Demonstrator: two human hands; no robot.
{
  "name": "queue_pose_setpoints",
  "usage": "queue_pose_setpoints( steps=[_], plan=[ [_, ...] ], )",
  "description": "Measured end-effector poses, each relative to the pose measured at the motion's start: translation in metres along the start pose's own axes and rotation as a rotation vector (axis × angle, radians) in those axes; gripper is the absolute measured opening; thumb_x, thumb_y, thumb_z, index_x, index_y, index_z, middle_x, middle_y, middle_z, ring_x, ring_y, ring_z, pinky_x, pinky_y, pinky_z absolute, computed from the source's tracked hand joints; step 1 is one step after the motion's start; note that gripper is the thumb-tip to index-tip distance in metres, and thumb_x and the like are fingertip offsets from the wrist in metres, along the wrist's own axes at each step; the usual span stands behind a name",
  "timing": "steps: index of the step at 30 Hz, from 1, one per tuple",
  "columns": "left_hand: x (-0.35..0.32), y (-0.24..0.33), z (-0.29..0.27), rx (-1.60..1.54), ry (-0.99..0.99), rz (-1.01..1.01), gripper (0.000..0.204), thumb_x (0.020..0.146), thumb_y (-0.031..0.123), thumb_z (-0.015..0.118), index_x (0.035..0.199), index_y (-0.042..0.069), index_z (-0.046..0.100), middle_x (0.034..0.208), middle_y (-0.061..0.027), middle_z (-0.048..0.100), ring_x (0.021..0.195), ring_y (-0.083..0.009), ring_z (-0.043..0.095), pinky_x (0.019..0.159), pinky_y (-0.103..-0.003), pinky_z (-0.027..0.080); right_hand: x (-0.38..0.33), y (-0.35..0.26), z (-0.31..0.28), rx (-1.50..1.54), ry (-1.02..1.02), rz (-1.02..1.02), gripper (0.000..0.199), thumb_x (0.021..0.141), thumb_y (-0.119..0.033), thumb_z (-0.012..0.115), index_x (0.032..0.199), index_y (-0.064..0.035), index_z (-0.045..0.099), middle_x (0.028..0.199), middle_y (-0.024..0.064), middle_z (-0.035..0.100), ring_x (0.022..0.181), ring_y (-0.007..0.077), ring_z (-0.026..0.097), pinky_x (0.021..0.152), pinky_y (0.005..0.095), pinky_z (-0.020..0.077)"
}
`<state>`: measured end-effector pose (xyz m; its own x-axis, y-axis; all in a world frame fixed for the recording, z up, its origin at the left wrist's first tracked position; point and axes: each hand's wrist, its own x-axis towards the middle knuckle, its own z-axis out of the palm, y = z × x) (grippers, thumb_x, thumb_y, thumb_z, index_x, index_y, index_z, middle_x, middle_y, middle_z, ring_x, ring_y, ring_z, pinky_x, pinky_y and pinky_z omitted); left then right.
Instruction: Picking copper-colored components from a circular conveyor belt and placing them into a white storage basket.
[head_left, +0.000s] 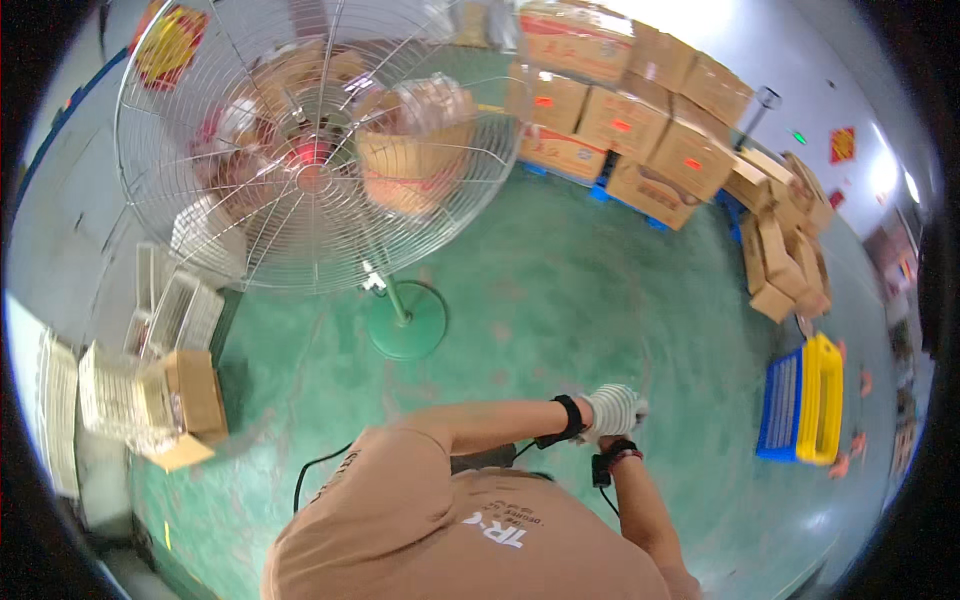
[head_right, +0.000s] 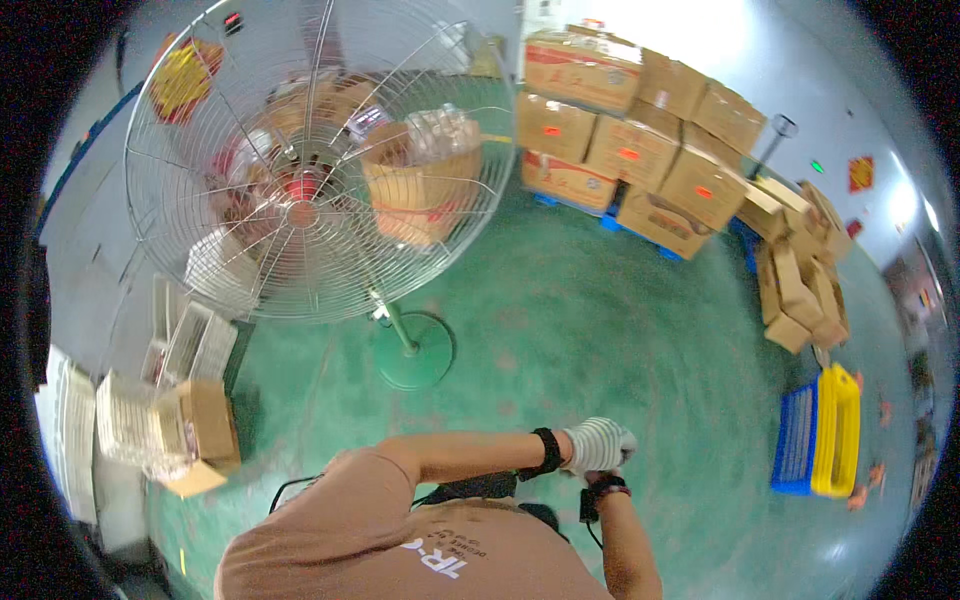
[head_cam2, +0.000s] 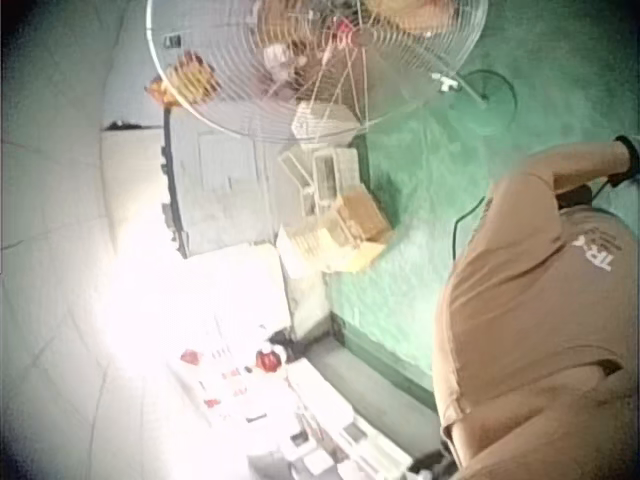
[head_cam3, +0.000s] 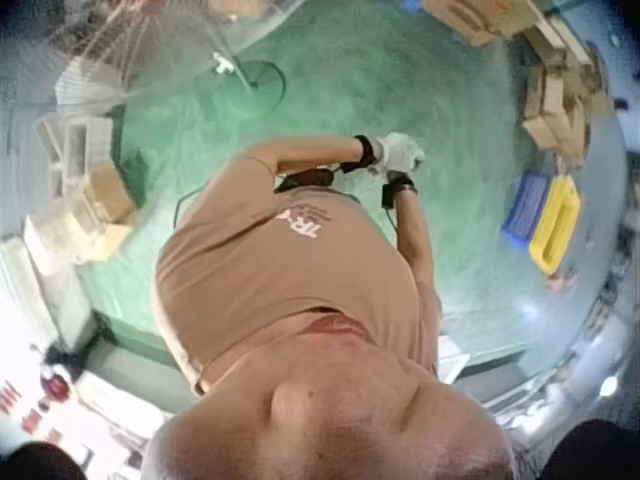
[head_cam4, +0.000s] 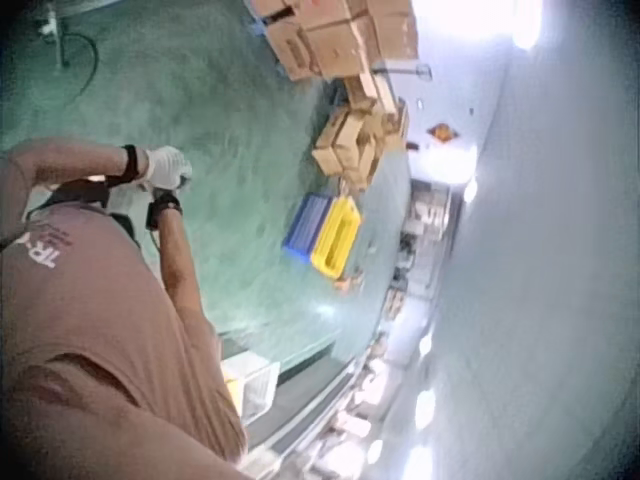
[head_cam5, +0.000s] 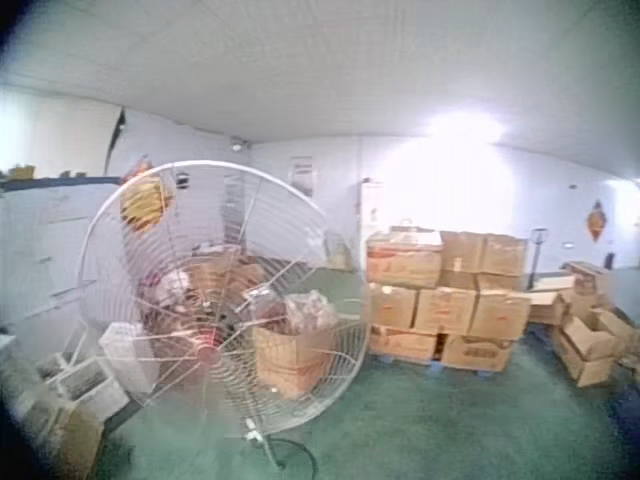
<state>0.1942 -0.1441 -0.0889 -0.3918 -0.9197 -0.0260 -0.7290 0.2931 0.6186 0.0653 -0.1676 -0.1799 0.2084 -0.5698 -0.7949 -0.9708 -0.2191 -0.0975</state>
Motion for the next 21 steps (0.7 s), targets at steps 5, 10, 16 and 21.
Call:
queue_pose_setpoints(
  steps=[5,10,16,21],
  plan=[
    [0.065,-0.108,-0.041,-0.123,-0.063,0.013,0.025,0.083,0.024,0.062,0.099,0.011,0.076,0.099,-0.0180,0.074,0.095,-0.0393,0.070,0.081,-0.049,0.055,0.095,0.054,-0.091,0.302,-0.201,0.024,0.036,0.099,-0.028,0.058,0.130,-0.0114,0.065,0.093,0.0157,0.077,0.063,0.0255,0.072,0.060,0.0427,0.0589],
    [0.005,-0.243,-0.019,-0.109,-0.184,-0.668,0.036,0.092,0.027,0.052,0.115,0.007,0.072,0.111,-0.0230,0.072,0.102,-0.0437,0.067,0.088,-0.053,0.052,0.204,0.057,-0.228,0.150,-0.290,0.051,0.034,0.099,-0.028,0.056,0.116,-0.0054,0.074,0.099,0.0135,0.078,0.081,0.0236,0.076,0.071,0.0360,0.0599],
    [-0.058,-0.218,0.057,-0.394,0.144,-1.468,0.039,0.095,0.030,0.049,0.116,0.006,0.072,0.114,-0.0215,0.073,0.104,-0.0416,0.069,0.091,-0.050,0.054,0.401,0.029,-0.387,-0.525,0.003,-0.460,0.049,0.091,-0.045,0.058,0.110,-0.0032,0.075,0.119,0.0204,0.072,0.115,0.0407,0.065,0.100,0.0477,0.0492],
    [-0.017,-0.154,0.135,-0.677,0.020,-1.649,0.038,0.095,0.029,0.051,0.120,0.009,0.071,0.117,-0.0178,0.073,0.110,-0.0393,0.068,0.095,-0.049,0.053,0.405,-0.145,-0.496,-0.502,-0.008,-0.828,0.044,0.089,-0.038,0.064,0.116,-0.0053,0.075,0.123,0.0199,0.071,0.118,0.0367,0.065,0.102,0.0438,0.0493]
  ],
)
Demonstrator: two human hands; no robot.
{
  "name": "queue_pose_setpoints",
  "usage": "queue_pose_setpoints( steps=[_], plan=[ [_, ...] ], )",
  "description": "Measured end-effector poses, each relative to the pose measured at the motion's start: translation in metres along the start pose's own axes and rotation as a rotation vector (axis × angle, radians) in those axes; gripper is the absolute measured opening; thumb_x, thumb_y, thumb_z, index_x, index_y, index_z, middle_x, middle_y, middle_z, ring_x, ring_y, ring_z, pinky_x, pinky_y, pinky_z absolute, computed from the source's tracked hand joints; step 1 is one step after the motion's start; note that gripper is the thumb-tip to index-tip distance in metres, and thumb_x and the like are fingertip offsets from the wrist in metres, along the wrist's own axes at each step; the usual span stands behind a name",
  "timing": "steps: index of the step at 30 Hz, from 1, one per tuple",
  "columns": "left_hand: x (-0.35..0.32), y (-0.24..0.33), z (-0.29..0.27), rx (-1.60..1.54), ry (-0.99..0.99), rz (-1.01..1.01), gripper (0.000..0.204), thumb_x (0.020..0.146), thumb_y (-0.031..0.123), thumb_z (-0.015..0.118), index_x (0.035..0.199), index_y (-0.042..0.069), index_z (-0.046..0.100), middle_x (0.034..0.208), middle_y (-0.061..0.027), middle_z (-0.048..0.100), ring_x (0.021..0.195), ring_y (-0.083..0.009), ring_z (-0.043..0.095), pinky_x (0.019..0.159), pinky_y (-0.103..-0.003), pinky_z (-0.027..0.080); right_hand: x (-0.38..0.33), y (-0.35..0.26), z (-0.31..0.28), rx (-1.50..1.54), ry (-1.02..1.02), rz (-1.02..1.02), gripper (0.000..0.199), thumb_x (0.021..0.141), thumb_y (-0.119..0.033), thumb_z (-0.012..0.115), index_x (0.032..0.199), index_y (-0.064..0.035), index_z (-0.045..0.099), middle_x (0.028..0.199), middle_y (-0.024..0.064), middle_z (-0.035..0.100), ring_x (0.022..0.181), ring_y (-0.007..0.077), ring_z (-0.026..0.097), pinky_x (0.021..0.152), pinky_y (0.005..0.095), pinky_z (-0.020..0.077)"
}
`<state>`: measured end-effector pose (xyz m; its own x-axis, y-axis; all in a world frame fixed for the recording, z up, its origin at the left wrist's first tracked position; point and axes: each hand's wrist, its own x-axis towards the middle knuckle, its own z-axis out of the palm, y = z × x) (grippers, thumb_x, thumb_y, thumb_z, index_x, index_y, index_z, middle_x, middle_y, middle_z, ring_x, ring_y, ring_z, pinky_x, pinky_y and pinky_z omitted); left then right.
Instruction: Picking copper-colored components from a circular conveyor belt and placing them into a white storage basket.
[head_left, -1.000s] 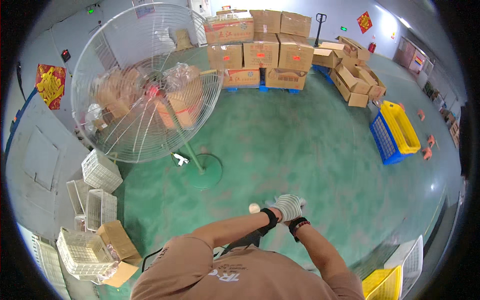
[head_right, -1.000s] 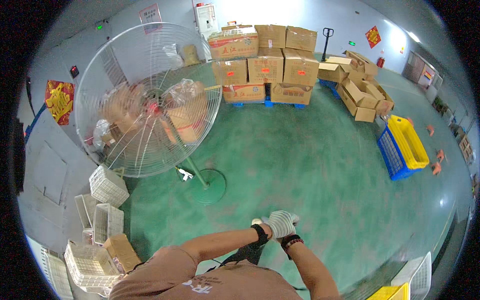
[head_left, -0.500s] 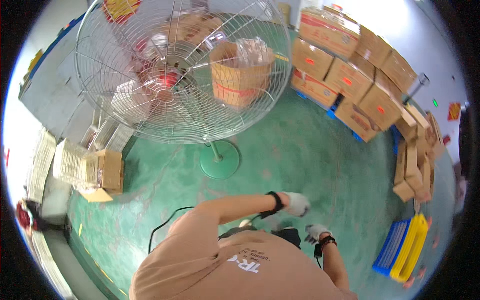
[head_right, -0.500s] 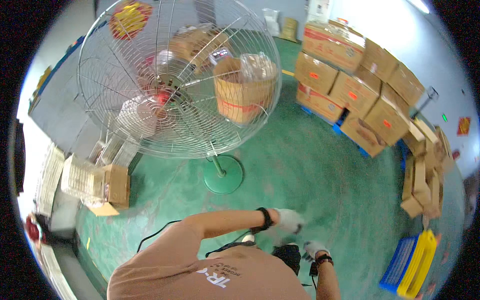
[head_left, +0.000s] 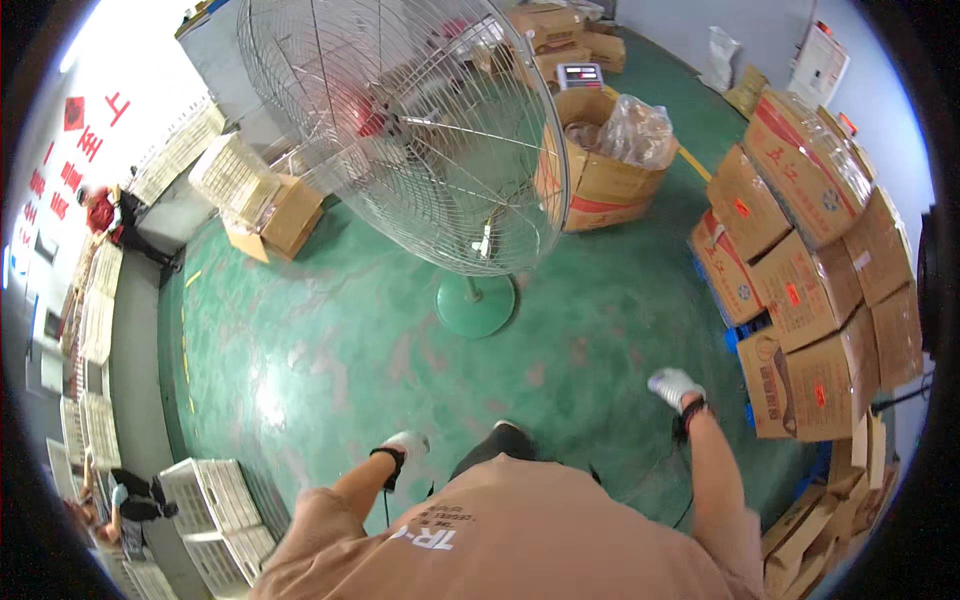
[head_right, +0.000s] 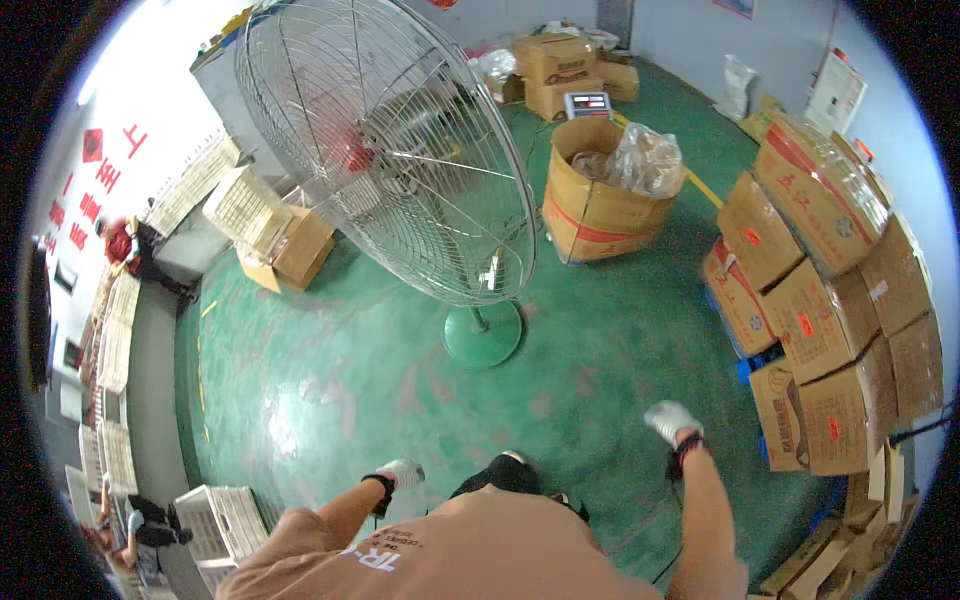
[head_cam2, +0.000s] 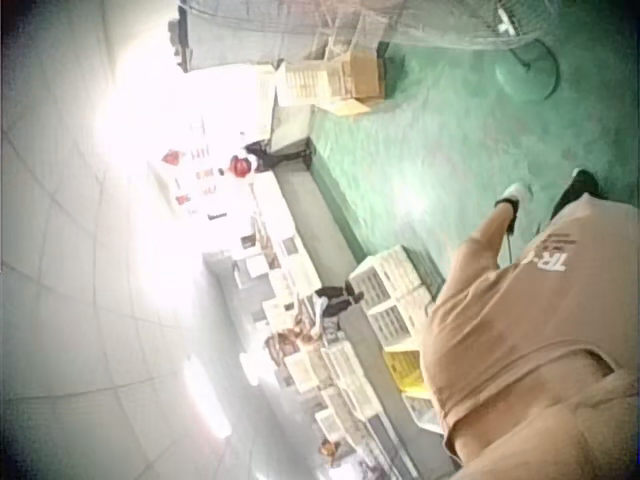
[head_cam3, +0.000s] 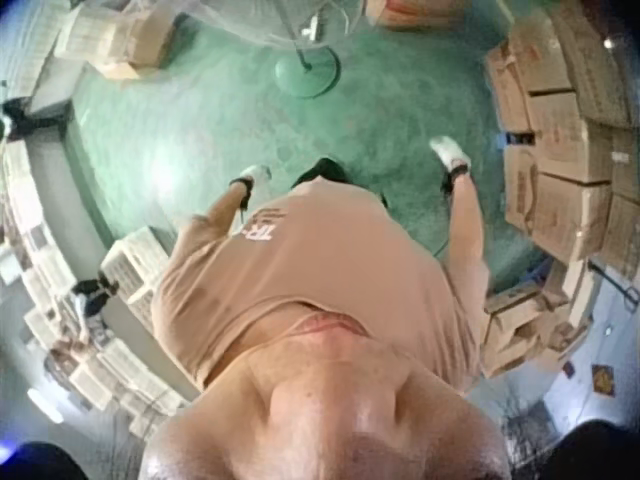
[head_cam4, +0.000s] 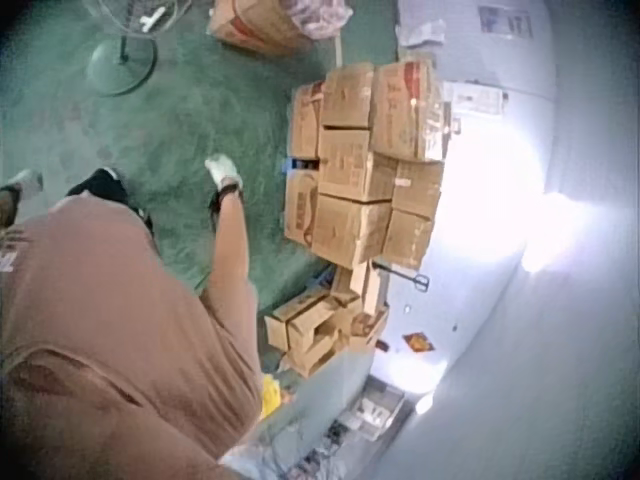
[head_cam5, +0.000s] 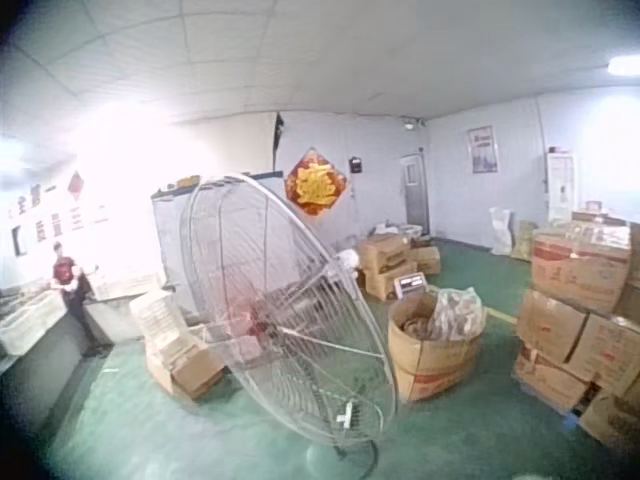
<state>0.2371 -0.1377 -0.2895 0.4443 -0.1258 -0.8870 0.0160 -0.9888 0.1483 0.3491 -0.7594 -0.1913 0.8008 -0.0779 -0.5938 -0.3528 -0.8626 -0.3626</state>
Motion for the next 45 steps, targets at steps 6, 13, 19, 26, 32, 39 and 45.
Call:
queue_pose_setpoints(
  steps=[6,13,19,26,32,39,45],
  plan=[
    [0.019,0.021,0.146,-0.548,0.157,-0.038,0.028,0.095,0.026,0.061,0.113,0.012,0.076,0.097,-0.0073,0.078,0.082,-0.0207,0.073,0.075,-0.036,0.057,0.149,-0.160,-0.132,0.107,-0.009,-0.425,0.083,0.094,-0.051,0.068,0.152,0.0029,0.042,0.153,0.0226,0.050,0.142,0.0320,0.048,0.117,0.0381,0.0364],
    [-0.014,0.137,0.132,-1.141,0.236,-0.434,0.029,0.096,0.015,0.054,0.112,0.011,0.078,0.091,-0.0061,0.077,0.074,-0.0165,0.069,0.068,-0.033,0.055,0.291,-0.385,-0.181,0.220,-0.240,-0.866,0.088,0.090,-0.061,0.068,0.152,-0.0024,0.045,0.150,0.0200,0.053,0.132,0.0328,0.056,0.110,0.0399,0.0445],
    [-0.011,0.246,0.115,-1.633,0.582,-0.737,0.029,0.092,0.007,0.053,0.104,0.007,0.079,0.083,-0.0089,0.075,0.070,-0.0171,0.068,0.067,-0.032,0.056,0.333,-0.534,-0.153,-0.066,-0.337,-1.045,0.095,0.082,-0.058,0.079,0.150,-0.0011,0.047,0.152,0.0195,0.052,0.139,0.0359,0.050,0.117,0.0423,0.0392],
    [0.018,0.446,0.119,-1.457,0.401,-0.956,0.034,0.090,0.033,0.060,0.111,0.014,0.078,0.117,-0.0164,0.073,0.113,-0.0370,0.066,0.097,-0.044,0.053,0.375,-0.614,-0.089,0.076,-0.726,-1.278,0.067,0.082,-0.024,0.085,0.140,-0.0057,0.057,0.123,0.0057,0.067,0.112,0.0186,0.059,0.099,0.0352,0.0478],
    [0.051,0.480,0.052,-1.629,0.455,-1.020,0.032,0.091,0.032,0.061,0.113,0.015,0.078,0.120,-0.0131,0.073,0.112,-0.0323,0.068,0.096,-0.040,0.053,0.408,-0.619,-0.076,0.166,-1.023,-1.350,0.048,0.085,-0.019,0.084,0.129,-0.0091,0.065,0.114,0.0012,0.071,0.107,0.0145,0.063,0.094,0.0344,0.0520],
    [0.067,0.491,0.001,-1.788,0.577,-0.933,0.031,0.091,0.030,0.062,0.113,0.015,0.078,0.117,-0.0121,0.074,0.108,-0.0302,0.068,0.094,-0.039,0.054,0.415,-0.613,-0.031,0.363,-0.587,-1.328,0.017,0.082,-0.013,0.080,0.099,-0.0096,0.076,0.089,0.0001,0.073,0.083,0.0148,0.066,0.077,0.0345,0.0550],
    [0.084,0.505,-0.002,-1.915,0.666,-0.805,0.030,0.091,0.028,0.063,0.114,0.015,0.078,0.115,-0.0113,0.075,0.105,-0.0284,0.069,0.091,-0.038,0.054,0.389,-0.607,-0.038,0.649,-0.672,-1.118,0.015,0.080,-0.006,0.076,0.095,-0.0034,0.075,0.090,0.0028,0.075,0.085,0.0158,0.069,0.082,0.0338,0.0565]
  ],
)
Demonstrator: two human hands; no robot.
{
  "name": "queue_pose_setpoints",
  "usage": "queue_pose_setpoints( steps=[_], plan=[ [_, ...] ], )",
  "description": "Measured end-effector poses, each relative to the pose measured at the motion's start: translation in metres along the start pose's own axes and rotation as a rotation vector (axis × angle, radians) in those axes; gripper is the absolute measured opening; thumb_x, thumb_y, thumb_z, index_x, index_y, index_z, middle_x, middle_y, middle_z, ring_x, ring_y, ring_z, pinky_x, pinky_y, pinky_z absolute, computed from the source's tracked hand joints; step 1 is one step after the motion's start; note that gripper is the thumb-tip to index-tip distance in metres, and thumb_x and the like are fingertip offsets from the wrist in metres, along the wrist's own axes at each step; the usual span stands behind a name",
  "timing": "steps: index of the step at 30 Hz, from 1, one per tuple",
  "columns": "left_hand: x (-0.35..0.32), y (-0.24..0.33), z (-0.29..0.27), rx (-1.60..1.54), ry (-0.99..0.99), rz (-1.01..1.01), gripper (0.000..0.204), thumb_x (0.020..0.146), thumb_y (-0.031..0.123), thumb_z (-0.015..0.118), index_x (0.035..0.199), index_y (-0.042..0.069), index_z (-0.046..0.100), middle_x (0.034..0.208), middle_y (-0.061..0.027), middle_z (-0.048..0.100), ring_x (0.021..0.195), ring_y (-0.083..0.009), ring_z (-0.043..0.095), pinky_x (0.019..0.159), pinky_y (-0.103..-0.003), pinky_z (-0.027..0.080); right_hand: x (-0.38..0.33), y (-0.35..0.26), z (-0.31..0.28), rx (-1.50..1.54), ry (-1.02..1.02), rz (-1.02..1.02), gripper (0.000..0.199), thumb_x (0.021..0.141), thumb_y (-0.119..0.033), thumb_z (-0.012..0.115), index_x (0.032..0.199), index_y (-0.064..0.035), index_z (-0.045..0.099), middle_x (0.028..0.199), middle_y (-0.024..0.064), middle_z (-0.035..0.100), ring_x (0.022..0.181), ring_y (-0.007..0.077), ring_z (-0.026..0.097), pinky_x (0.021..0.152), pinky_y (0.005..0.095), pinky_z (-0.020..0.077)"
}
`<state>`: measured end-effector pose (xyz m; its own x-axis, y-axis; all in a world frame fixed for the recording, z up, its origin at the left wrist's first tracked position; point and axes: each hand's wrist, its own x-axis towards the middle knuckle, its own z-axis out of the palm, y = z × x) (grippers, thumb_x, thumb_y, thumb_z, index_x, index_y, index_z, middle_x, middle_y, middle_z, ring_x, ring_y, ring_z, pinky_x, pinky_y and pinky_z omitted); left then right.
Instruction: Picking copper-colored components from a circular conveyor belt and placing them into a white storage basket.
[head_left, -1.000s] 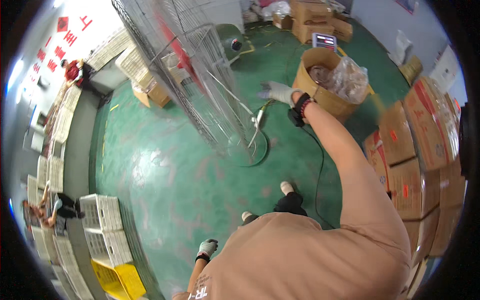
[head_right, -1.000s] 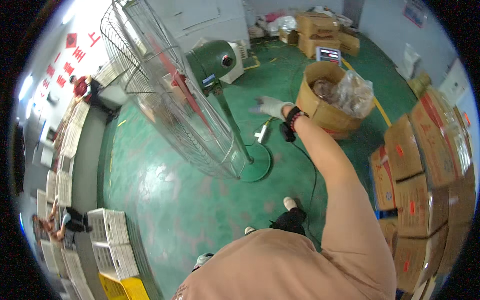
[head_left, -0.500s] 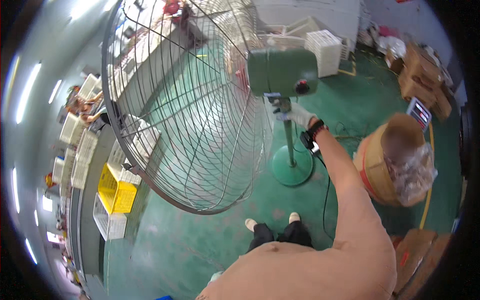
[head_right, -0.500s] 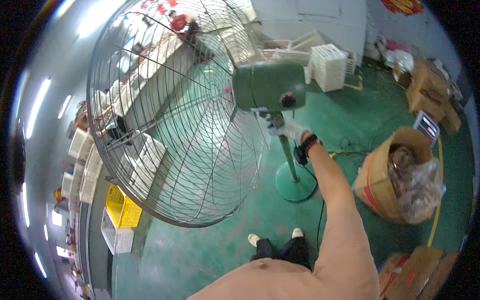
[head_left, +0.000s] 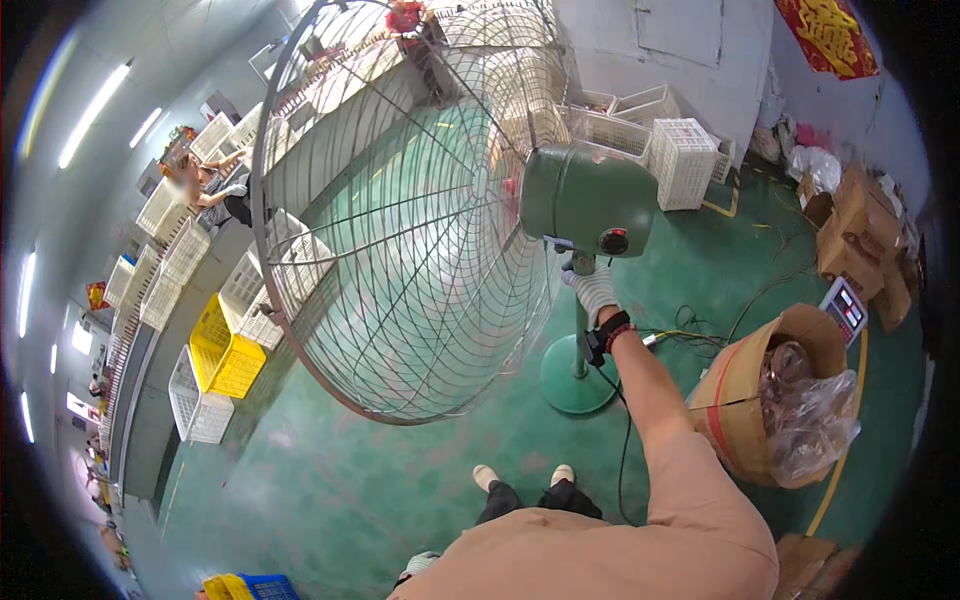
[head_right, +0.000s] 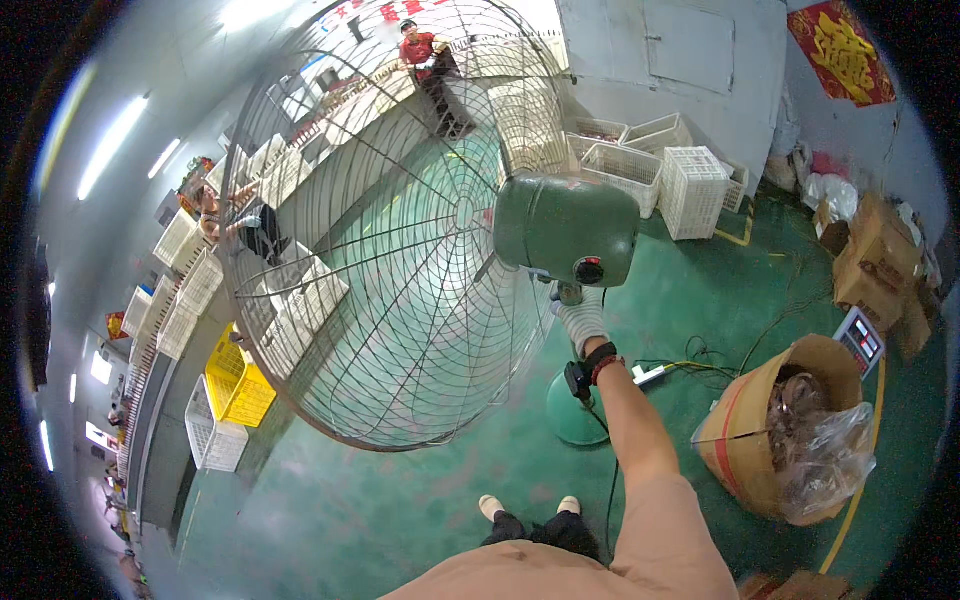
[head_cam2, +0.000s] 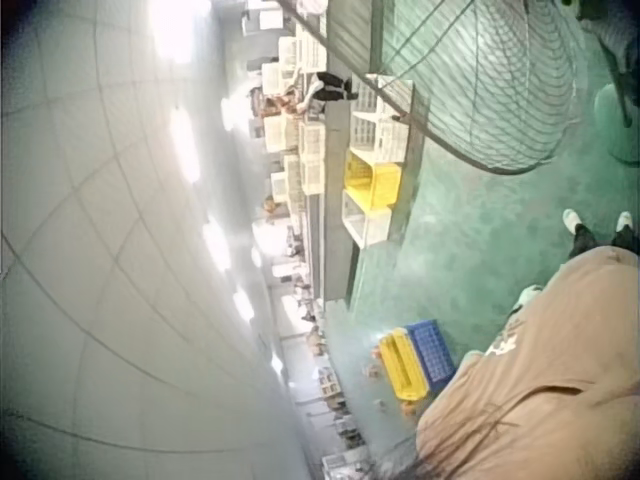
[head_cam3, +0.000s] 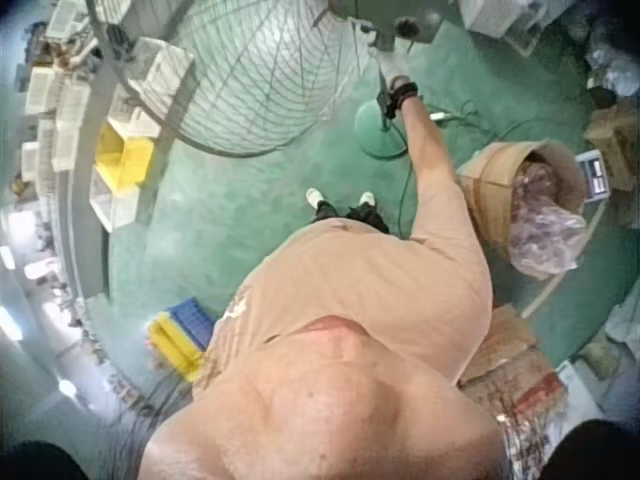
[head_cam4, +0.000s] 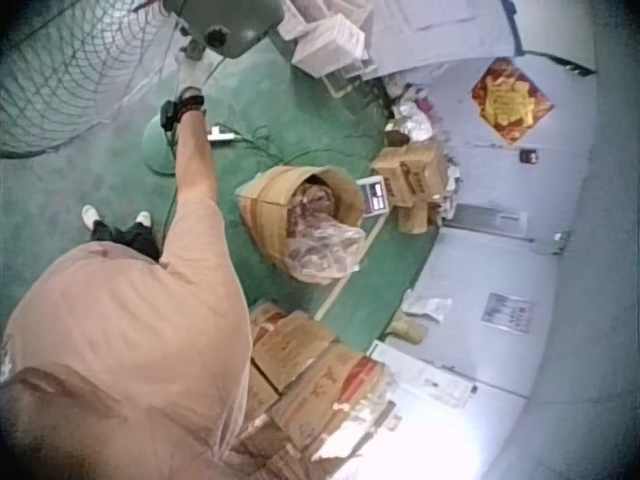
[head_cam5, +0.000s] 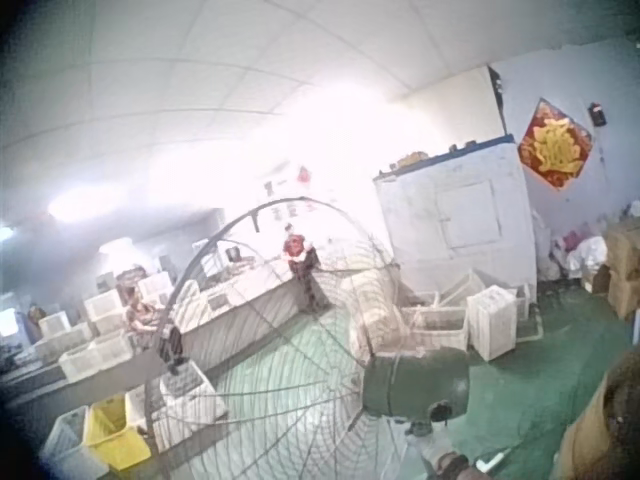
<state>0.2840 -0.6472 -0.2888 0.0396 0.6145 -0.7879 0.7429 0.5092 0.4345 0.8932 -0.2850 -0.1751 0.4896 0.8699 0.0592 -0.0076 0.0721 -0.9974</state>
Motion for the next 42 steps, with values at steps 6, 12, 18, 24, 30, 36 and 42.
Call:
queue_pose_setpoints(
  steps=[6,12,18,24,30,36,42],
  plan=[
    [-0.004,-0.021,0.007,-0.124,-0.093,0.047,0.029,0.091,0.027,0.064,0.114,0.015,0.078,0.113,-0.0104,0.075,0.102,-0.0265,0.069,0.089,-0.037,0.055,-0.015,-0.005,0.011,0.003,0.059,0.038,0.015,0.078,-0.003,0.077,0.093,-0.0041,0.075,0.090,0.0030,0.074,0.084,0.0161,0.069,0.081,0.0347,0.0561],
    [0.014,-0.037,-0.001,-0.232,-0.178,0.112,0.028,0.091,0.025,0.065,0.114,0.015,0.078,0.111,-0.0096,0.076,0.098,-0.0247,0.070,0.087,-0.036,0.055,-0.023,-0.002,0.016,-0.022,0.073,-0.032,0.011,0.079,-0.004,0.077,0.090,-0.0036,0.074,0.090,0.0026,0.074,0.084,0.0159,0.068,0.081,0.0352,0.0551],
    [0.030,-0.056,-0.023,-0.307,-0.270,0.158,0.028,0.091,0.024,0.066,0.114,0.015,0.078,0.108,-0.0087,0.077,0.095,-0.0229,0.071,0.085,-0.035,0.056,-0.034,0.000,0.016,-0.016,0.096,-0.025,0.016,0.078,-0.002,0.076,0.093,-0.0042,0.073,0.094,0.0022,0.074,0.086,0.0157,0.067,0.085,0.0347,0.0539],
    [0.043,-0.061,-0.040,-0.391,-0.345,0.216,0.027,0.090,0.022,0.067,0.114,0.015,0.078,0.106,-0.0079,0.077,0.092,-0.0211,0.071,0.083,-0.035,0.056,-0.031,0.007,0.017,-0.159,0.055,0.001,0.026,0.078,-0.003,0.076,0.103,-0.0067,0.071,0.096,0.0013,0.072,0.089,0.0162,0.066,0.087,0.0344,0.0531],
    [0.024,-0.070,-0.024,0.236,-0.078,-0.009,0.027,0.091,0.021,0.063,0.111,0.011,0.079,0.096,-0.0068,0.078,0.079,-0.0195,0.071,0.075,-0.035,0.056,-0.068,-0.008,0.019,-0.022,0.034,-0.006,0.043,0.082,-0.008,0.075,0.123,-0.0013,0.065,0.114,0.0083,0.072,0.104,0.0254,0.065,0.096,0.0385,0.0489],
    [0.024,-0.097,-0.055,0.093,-0.087,-0.149,0.031,0.094,0.030,0.064,0.112,0.009,0.077,0.099,-0.0085,0.078,0.084,-0.0225,0.074,0.078,-0.039,0.058,-0.177,0.067,0.006,-0.177,0.166,0.325,0.071,0.084,-0.001,0.069,0.150,0.0032,0.044,0.139,0.0120,0.059,0.111,0.0221,0.061,0.099,0.0348,0.0477],
    [0.077,-0.129,-0.123,0.115,-0.070,-0.198,0.031,0.096,0.026,0.058,0.115,0.012,0.077,0.097,-0.0065,0.078,0.084,-0.0195,0.071,0.079,-0.036,0.056,-0.314,0.139,0.031,-1.275,-0.938,0.570,0.044,0.085,-0.017,0.067,0.128,-0.0075,0.069,0.133,0.0189,0.067,0.123,0.0338,0.063,0.106,0.0406,0.0476]
  ],
)
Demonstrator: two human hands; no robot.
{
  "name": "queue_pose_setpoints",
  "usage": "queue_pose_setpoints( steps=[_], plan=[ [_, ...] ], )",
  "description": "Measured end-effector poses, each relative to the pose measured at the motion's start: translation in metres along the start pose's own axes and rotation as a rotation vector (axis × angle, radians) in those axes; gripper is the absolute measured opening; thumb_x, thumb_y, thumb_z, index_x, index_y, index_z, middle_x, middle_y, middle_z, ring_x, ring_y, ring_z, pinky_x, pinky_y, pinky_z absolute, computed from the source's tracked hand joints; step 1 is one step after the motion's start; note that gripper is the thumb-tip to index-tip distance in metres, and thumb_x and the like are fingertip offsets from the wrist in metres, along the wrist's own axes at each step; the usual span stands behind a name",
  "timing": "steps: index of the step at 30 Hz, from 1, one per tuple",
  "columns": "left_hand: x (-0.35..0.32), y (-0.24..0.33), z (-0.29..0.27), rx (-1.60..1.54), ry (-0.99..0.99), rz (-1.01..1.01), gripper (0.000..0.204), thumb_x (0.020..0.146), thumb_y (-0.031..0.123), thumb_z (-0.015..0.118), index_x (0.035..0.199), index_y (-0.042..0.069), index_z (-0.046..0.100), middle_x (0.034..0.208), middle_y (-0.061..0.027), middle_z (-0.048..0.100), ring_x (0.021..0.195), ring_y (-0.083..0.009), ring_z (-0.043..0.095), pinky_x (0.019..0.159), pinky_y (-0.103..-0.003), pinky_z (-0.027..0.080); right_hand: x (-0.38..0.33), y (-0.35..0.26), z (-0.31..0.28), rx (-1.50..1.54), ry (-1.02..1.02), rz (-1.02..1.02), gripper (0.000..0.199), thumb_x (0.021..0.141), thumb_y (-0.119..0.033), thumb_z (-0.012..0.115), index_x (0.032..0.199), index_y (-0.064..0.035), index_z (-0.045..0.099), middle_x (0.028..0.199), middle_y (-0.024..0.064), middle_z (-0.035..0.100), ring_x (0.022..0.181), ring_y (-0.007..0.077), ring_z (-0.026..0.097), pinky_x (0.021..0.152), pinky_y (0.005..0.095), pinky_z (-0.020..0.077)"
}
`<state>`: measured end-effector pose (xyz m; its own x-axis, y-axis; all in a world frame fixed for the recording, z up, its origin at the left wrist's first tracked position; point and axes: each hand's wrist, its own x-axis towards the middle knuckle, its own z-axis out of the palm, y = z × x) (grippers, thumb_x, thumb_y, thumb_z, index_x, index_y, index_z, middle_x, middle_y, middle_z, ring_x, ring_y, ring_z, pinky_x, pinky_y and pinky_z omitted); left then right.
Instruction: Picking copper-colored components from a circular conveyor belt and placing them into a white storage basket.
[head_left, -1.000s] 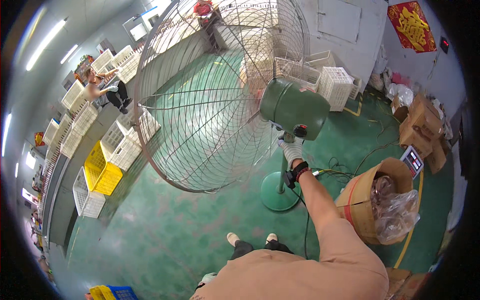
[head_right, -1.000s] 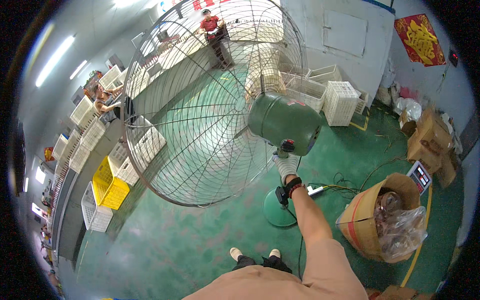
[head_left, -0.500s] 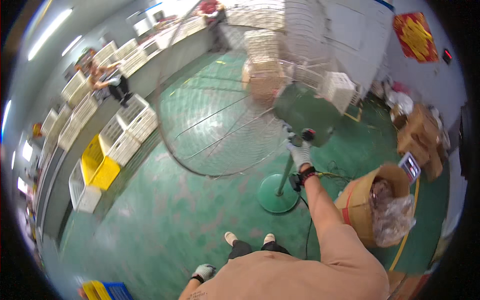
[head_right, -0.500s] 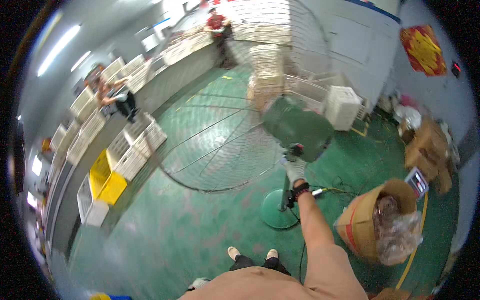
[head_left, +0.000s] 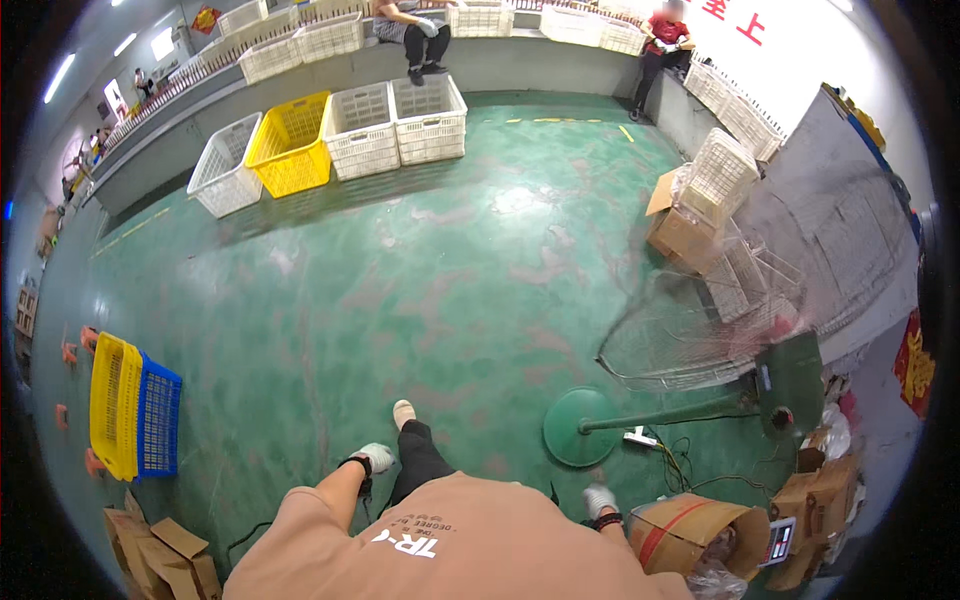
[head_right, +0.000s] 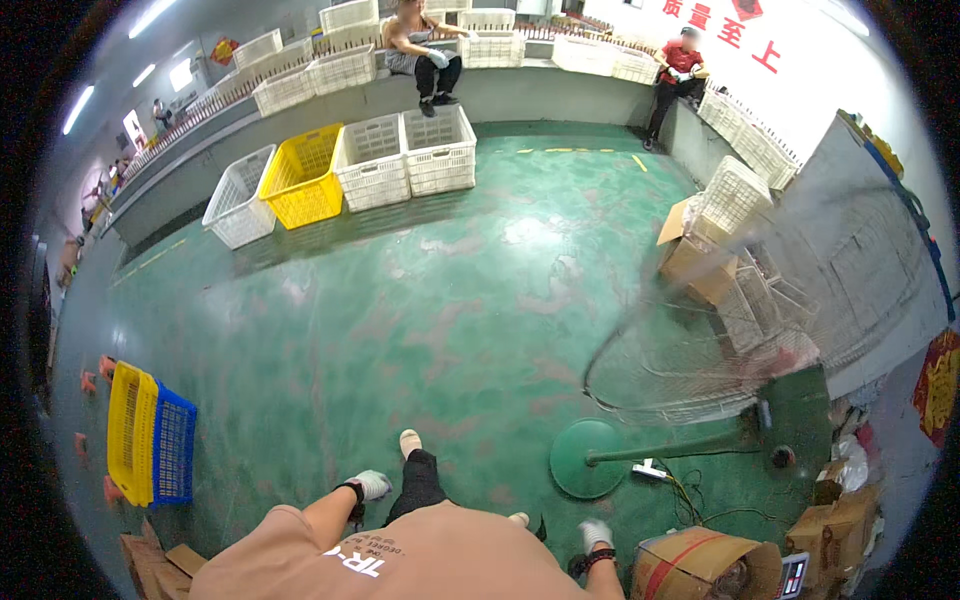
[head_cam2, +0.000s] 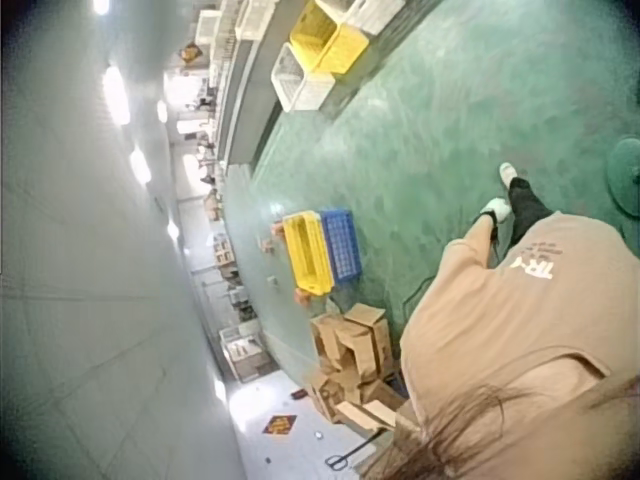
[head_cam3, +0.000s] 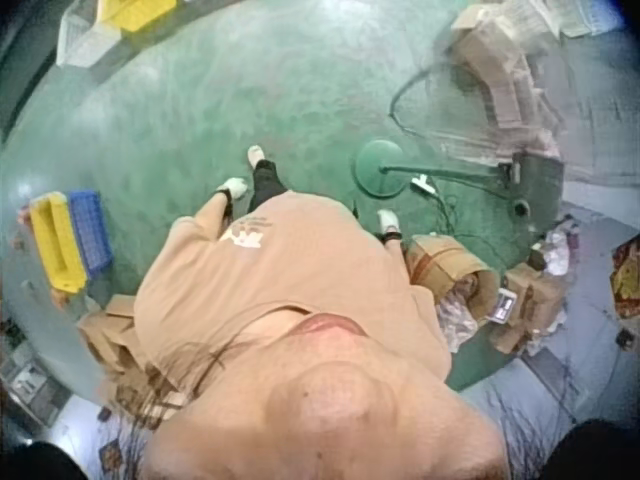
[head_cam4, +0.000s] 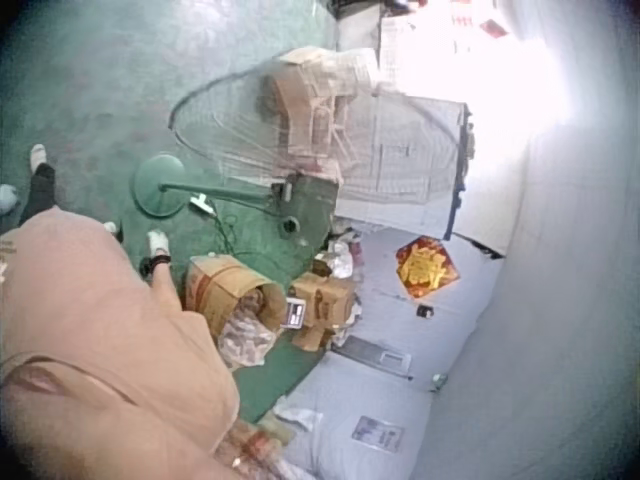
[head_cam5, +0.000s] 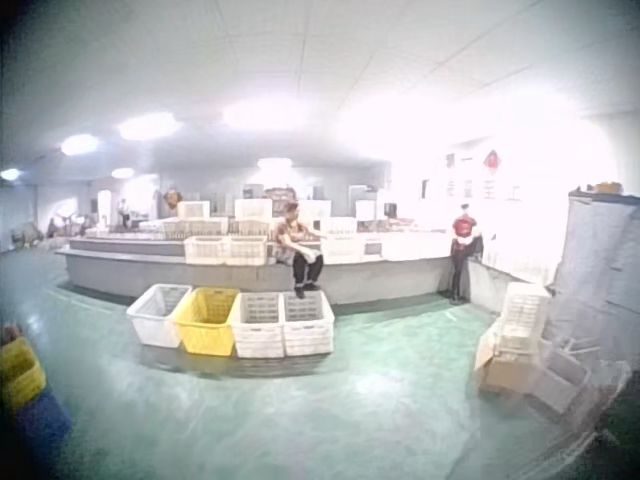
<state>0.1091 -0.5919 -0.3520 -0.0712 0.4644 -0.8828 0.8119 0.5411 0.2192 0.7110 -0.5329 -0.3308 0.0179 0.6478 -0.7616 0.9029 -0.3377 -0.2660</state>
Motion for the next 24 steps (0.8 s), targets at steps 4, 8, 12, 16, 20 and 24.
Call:
queue_pose_setpoints(
  steps=[4,8,12,16,20,24],
  plan=[
    [0.033,-0.029,-0.079,-0.086,-0.005,0.046,0.030,0.096,0.022,0.057,0.117,0.013,0.077,0.096,-0.0064,0.078,0.085,-0.0194,0.072,0.078,-0.035,0.056,0.059,-0.002,0.106,-0.590,-0.360,-0.120,0.047,0.094,-0.036,0.045,0.126,-0.0138,0.072,0.137,0.0170,0.064,0.129,0.0351,0.061,0.107,0.0467,0.0481],
    [0.087,-0.077,-0.153,-0.103,0.082,-0.015,0.031,0.094,0.024,0.058,0.117,0.014,0.077,0.109,-0.0097,0.076,0.099,-0.0278,0.071,0.088,-0.040,0.056,0.089,-0.181,0.058,-0.574,-0.275,-0.175,0.040,0.090,-0.031,0.049,0.113,-0.0124,0.076,0.126,0.0182,0.069,0.114,0.0395,0.067,0.096,0.0488,0.0535],
    [0.116,-0.098,-0.235,-0.077,0.090,-0.083,0.031,0.094,0.029,0.059,0.117,0.017,0.077,0.126,-0.0108,0.072,0.118,-0.0333,0.066,0.102,-0.044,0.052,0.129,-0.356,-0.029,-0.056,0.029,-0.083,0.038,0.093,-0.034,0.057,0.119,-0.0134,0.075,0.116,0.0127,0.075,0.109,0.0314,0.070,0.094,0.0402,0.0542],
    [0.147,-0.098,-0.306,-0.055,0.133,0.027,0.034,0.093,0.029,0.056,0.117,0.015,0.077,0.127,-0.0146,0.071,0.121,-0.0335,0.065,0.106,-0.043,0.050,0.170,-0.457,-0.085,0.197,0.071,-0.123,0.041,0.094,-0.040,0.054,0.118,-0.0133,0.074,0.123,0.0162,0.071,0.117,0.0383,0.065,0.099,0.0447,0.0518],
    [0.196,-0.088,-0.360,0.045,0.062,0.056,0.038,0.093,0.032,0.056,0.121,0.015,0.075,0.129,-0.0134,0.070,0.121,-0.0335,0.064,0.106,-0.043,0.049,0.232,-0.488,-0.103,-0.001,0.059,0.025,0.045,0.091,-0.039,0.055,0.126,-0.0147,0.071,0.133,0.0158,0.067,0.124,0.0357,0.062,0.106,0.0443,0.0494],
    [0.232,-0.039,-0.448,-0.020,-0.005,-0.013,0.039,0.093,0.034,0.057,0.120,0.012,0.075,0.123,-0.0123,0.072,0.117,-0.0334,0.066,0.103,-0.043,0.051,0.307,-0.470,-0.128,-0.050,-0.059,0.184,0.057,0.085,-0.040,0.060,0.137,-0.0170,0.065,0.145,0.0140,0.061,0.133,0.0324,0.058,0.111,0.0445,0.0463]
  ],
)
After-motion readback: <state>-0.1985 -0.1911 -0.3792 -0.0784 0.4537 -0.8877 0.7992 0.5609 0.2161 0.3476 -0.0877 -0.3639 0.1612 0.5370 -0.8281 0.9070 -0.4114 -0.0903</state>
